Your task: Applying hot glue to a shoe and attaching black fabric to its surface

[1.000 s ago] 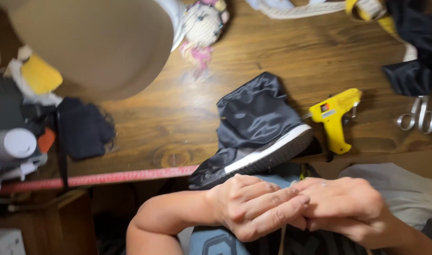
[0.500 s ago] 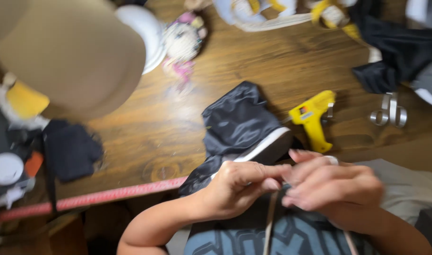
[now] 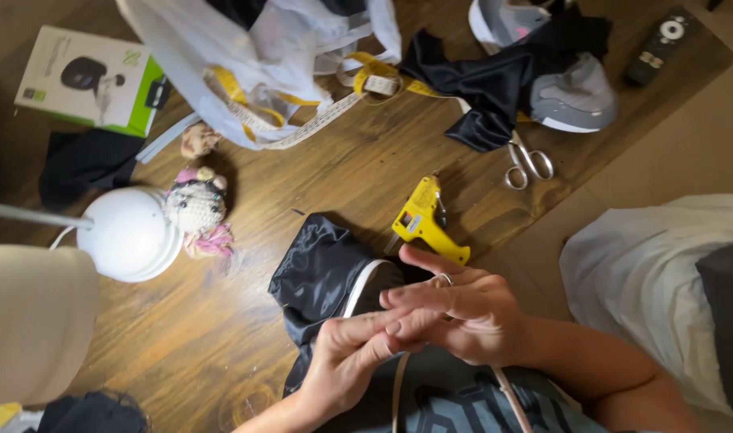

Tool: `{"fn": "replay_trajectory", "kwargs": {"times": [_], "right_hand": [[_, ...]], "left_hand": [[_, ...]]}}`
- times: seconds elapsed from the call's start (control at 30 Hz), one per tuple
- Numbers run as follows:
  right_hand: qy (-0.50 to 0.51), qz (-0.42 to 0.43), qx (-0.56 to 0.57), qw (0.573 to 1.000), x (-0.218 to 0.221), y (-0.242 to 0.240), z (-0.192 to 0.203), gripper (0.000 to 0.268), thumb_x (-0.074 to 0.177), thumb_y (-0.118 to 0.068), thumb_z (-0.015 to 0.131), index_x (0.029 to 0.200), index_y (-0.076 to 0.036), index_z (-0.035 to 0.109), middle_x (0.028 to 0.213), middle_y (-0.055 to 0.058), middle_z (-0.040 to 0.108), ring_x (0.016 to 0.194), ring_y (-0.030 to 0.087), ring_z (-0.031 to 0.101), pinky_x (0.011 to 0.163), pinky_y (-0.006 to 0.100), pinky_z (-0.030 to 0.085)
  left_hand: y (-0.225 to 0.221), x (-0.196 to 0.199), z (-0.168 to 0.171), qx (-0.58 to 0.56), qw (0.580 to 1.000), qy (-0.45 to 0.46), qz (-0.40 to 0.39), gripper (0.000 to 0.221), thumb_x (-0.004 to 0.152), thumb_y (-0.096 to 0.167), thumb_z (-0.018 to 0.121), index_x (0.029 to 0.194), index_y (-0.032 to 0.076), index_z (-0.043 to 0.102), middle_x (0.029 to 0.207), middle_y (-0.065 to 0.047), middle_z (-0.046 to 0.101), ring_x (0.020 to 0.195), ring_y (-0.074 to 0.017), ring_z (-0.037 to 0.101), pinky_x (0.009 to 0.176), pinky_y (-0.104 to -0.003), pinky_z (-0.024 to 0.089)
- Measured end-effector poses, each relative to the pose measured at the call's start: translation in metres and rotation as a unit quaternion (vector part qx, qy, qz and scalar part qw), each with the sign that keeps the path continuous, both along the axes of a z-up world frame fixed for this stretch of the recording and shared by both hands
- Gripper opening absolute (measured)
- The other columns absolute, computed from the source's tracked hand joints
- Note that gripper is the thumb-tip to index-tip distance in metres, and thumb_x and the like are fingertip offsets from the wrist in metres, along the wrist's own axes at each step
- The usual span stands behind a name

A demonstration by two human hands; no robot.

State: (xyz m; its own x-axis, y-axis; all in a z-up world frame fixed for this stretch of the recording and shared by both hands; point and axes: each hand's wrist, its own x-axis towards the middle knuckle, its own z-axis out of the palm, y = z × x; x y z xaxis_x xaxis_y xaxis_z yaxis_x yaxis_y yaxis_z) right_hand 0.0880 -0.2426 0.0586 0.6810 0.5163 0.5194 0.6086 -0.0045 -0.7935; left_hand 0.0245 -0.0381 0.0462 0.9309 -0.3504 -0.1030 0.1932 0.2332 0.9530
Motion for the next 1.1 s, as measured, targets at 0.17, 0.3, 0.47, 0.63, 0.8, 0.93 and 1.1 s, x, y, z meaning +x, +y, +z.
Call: {"fn": "replay_trajectory", "kwargs": {"times": [0.17,0.3,0.47,0.63,0.8,0.93,1.1], "right_hand": [[-0.040,0.045,0.026,0.998,0.006,0.003,0.012,0.005,0.093,-0.002,0.069,0.097,-0.001,0.066,0.091,0.010,0.074,0.079,0.020,0.073,0.101,0.043,0.059],[-0.189,0.010,-0.041,0.981,0.014,0.002,0.010,0.016,0.094,0.006,0.071,0.107,0.004,0.062,0.094,0.012,0.069,0.076,0.020,0.064,0.091,0.044,0.065],[-0.164,-0.068,-0.036,0.984,0.008,-0.017,0.030,0.031,0.088,-0.011,0.081,0.109,0.002,0.063,0.100,0.017,0.070,0.094,0.032,0.073,0.092,0.045,0.066],[-0.121,-0.220,-0.036,0.967,0.000,-0.036,0.025,0.010,0.092,-0.002,0.065,0.087,-0.006,0.073,0.087,0.012,0.069,0.082,0.026,0.071,0.086,0.038,0.065],[0.020,-0.313,-0.067,0.947,-0.008,-0.056,-0.025,0.020,0.106,0.020,0.062,0.089,0.010,0.063,0.085,0.020,0.069,0.084,0.031,0.074,0.086,0.038,0.061],[0.013,-0.219,-0.088,0.972,0.005,-0.054,-0.035,0.035,0.119,-0.002,0.048,0.092,0.015,0.064,0.090,0.026,0.067,0.092,0.040,0.072,0.092,0.045,0.059],[0.004,-0.084,-0.198,0.977,0.025,-0.032,-0.038,0.036,0.085,0.004,0.086,0.115,0.015,0.070,0.118,0.028,0.070,0.109,0.035,0.068,0.106,0.042,0.055]], "left_hand": [[0.008,0.005,-0.001,0.142,0.989,-0.043,-0.004,0.017,0.083,0.019,0.083,0.097,0.010,0.083,0.090,-0.006,0.085,0.082,-0.0065,0.076,0.070,-0.022,0.061],[0.001,0.014,0.009,0.383,0.800,-0.460,0.036,0.015,0.099,0.001,0.058,0.109,-0.001,0.069,0.102,-0.013,0.076,0.088,-0.0236,0.077,0.076,-0.032,0.063],[-0.006,0.056,0.038,0.339,0.808,-0.482,-0.035,0.016,0.106,0.007,0.043,0.094,0.005,0.053,0.083,-0.009,0.058,0.065,-0.0260,0.055,0.058,-0.037,0.044],[-0.007,0.133,0.031,0.451,0.722,-0.513,0.109,0.028,0.108,0.017,0.051,0.082,0.012,0.041,0.068,-0.004,0.040,0.046,-0.0222,0.035,0.042,-0.041,0.023],[-0.013,0.219,-0.001,0.652,0.672,-0.351,0.009,0.100,0.084,0.007,0.073,0.160,0.047,0.023,0.170,-0.007,0.023,0.151,-0.0273,0.045,0.119,-0.049,0.038],[-0.005,0.237,-0.056,0.645,0.626,-0.409,0.158,0.036,0.096,0.037,0.058,0.132,0.040,0.062,0.127,0.004,0.065,0.127,-0.0223,0.056,0.100,-0.054,0.044],[0.056,0.142,-0.014,0.527,0.708,-0.400,0.249,0.038,0.091,0.051,0.064,0.071,0.018,0.060,0.077,-0.001,0.063,0.081,-0.0310,0.057,0.073,-0.044,0.043]]}}
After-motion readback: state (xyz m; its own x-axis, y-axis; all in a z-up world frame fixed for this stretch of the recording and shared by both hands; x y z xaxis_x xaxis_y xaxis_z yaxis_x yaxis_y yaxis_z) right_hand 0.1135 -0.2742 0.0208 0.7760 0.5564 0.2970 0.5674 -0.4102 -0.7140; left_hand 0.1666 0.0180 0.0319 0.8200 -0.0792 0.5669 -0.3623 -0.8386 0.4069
